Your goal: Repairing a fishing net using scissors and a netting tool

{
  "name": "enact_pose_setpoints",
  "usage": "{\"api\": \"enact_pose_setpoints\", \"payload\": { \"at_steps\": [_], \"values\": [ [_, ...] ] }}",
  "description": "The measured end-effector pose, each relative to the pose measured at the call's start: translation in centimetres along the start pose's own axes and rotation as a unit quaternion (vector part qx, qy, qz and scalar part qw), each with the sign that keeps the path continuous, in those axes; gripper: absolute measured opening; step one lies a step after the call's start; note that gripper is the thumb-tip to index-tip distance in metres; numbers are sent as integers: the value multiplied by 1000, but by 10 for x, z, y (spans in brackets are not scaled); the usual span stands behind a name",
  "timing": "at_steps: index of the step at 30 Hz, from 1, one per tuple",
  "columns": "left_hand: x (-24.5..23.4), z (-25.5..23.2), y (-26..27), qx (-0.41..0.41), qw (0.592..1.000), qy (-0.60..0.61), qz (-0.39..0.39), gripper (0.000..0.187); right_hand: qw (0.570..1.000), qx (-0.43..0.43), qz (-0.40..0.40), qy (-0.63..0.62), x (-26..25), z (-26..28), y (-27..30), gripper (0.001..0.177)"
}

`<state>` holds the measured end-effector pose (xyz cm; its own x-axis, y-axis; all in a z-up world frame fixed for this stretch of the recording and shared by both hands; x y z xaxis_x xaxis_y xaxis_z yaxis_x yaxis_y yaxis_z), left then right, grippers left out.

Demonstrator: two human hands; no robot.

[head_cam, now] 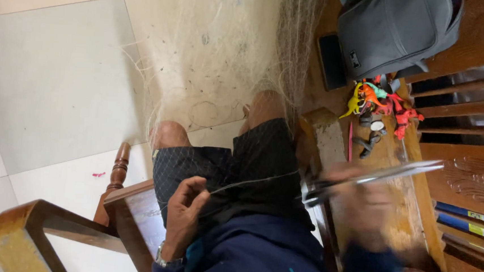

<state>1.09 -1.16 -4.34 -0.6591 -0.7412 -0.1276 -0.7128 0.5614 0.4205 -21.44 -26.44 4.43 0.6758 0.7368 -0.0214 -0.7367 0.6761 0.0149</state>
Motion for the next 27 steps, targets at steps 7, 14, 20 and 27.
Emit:
{"api": "enact_pose_setpoints", "payload": {
  "at_steps": [7, 14, 20, 27],
  "values": [
    [0, 14, 5, -4, 995, -99, 28, 19, 849, -59, -71, 521, -162, -124, -35, 9],
    [-11, 13, 16, -36, 992, -113, -46, 15, 803, 348, -9, 485, -157, -238, 4, 30],
    [-5, 9, 11, -56, 990, -122, -46, 15, 815, 151, -69, 555, -161, -222, -15, 27],
    [-2, 6, 17, -41, 992, -118, -34, 15, 789, 297, -141, 518, -165, -227, -53, 34]
  ]
}}
Point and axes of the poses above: each hand's wrist, its own y-axis away from the middle knuckle, its own x-axis out of the palm, z = x × y, the point moved 4 cm from there along -y, towards the middle knuckle, and after that the axes turned 14 degrees about -y, right-handed, at the moved point
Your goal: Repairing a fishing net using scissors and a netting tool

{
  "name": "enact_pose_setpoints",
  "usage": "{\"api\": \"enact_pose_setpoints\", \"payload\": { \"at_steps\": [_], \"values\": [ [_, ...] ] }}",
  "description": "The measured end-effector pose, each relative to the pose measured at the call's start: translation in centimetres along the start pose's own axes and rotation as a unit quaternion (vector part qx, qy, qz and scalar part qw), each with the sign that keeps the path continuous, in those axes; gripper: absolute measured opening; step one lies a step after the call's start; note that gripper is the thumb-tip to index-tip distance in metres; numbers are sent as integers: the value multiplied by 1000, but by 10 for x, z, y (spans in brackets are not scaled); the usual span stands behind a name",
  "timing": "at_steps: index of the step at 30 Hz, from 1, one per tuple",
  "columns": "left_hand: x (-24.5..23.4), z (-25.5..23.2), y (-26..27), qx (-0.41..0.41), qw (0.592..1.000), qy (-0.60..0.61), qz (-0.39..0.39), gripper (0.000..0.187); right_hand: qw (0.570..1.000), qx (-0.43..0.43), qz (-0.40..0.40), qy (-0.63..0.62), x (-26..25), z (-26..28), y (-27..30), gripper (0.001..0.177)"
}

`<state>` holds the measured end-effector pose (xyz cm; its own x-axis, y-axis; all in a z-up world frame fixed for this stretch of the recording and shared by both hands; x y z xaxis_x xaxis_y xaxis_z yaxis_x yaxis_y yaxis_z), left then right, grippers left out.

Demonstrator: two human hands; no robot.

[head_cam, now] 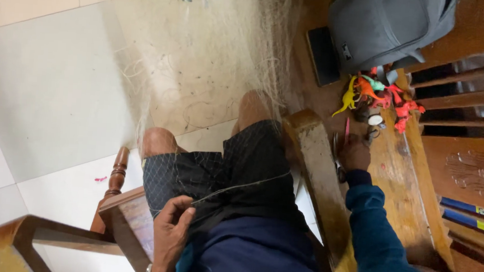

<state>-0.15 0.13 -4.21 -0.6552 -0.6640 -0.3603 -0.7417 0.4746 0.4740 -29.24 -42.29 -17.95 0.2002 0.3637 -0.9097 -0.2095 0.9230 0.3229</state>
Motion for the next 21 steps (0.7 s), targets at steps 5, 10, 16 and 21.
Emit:
{"api": "enact_pose_setpoints", "payload": {
  "at_steps": [5, 10, 16, 21],
  "values": [
    [-2, 3, -1, 6, 1000, -17, -11, 14, 984, -177, -35, 18, 19, -30, -16, 25],
    [0, 8, -8, 22, 1000, 0, -21, 14, 997, -71, 7, -39, -26, -23, 12, 40],
    [-3, -8, 0, 55, 998, 0, 12, 15, 836, -283, -89, -461, -180, 106, 134, 25],
    [-8, -14, 5, 98, 994, 7, 42, 14, 887, -206, 111, -397, -125, 175, 199, 13]
  ]
}}
Point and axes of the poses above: each hand's wrist, its own y-axis away from the middle knuckle, its own x-axis out of the palm, z = x × y, the point moved 4 cm from there along -y, towards the middle knuckle, and after that the axes turned 14 degrees about -y, right-handed, at the moved point
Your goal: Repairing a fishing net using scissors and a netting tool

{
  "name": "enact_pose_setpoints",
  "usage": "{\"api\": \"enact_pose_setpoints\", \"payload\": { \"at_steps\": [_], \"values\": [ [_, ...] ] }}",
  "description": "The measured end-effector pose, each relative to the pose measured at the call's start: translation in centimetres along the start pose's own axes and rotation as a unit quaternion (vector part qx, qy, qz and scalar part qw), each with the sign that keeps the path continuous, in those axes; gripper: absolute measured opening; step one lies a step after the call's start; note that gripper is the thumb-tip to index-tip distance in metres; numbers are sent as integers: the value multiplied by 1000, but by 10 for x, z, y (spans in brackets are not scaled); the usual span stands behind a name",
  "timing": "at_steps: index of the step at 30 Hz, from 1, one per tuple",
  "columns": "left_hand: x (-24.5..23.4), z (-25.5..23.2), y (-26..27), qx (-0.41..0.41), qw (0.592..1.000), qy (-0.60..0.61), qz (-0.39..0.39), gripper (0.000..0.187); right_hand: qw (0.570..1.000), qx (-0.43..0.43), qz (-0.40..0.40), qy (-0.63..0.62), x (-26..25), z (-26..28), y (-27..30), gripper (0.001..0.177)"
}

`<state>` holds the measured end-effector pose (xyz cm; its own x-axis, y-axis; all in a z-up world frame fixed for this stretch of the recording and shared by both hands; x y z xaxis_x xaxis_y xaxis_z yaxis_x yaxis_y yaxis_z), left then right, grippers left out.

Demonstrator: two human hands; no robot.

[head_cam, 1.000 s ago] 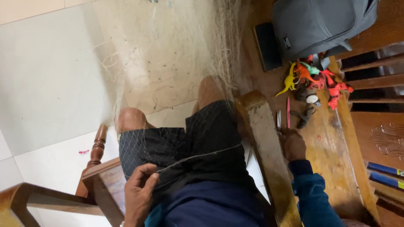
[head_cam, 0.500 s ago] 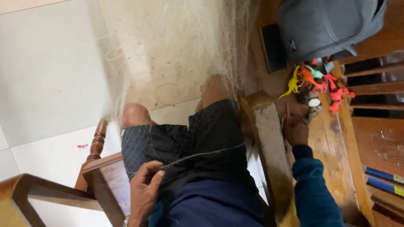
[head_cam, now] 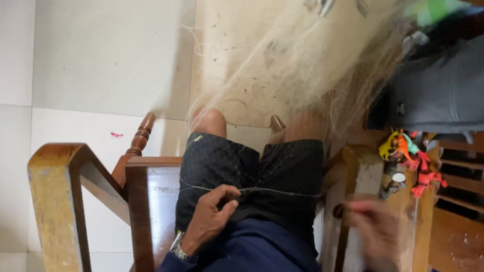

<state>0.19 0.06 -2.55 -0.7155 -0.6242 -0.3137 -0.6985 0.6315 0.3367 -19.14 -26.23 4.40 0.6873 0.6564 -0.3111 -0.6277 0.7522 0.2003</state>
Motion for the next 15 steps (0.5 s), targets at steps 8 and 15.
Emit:
{"api": "enact_pose_setpoints", "payload": {
  "at_steps": [8, 15],
  "values": [
    [-9, 13, 2, 17, 999, 28, -4, 15, 902, -170, 384, 100, 177, 35, -28, 5],
    [-20, 9, -14, 25, 997, 69, 22, 10, 915, -116, 335, 191, 143, 55, -25, 3]
  ]
}}
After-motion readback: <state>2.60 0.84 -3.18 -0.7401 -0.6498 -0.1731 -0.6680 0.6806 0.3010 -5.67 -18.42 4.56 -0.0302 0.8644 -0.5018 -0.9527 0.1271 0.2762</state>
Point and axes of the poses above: each hand's wrist, its own y-axis away from the middle knuckle, its own x-axis out of the palm, z = x × y, the point moved 4 cm from there along -y, towards the middle knuckle, and after that the axes turned 14 degrees about -y, right-handed, at the moved point
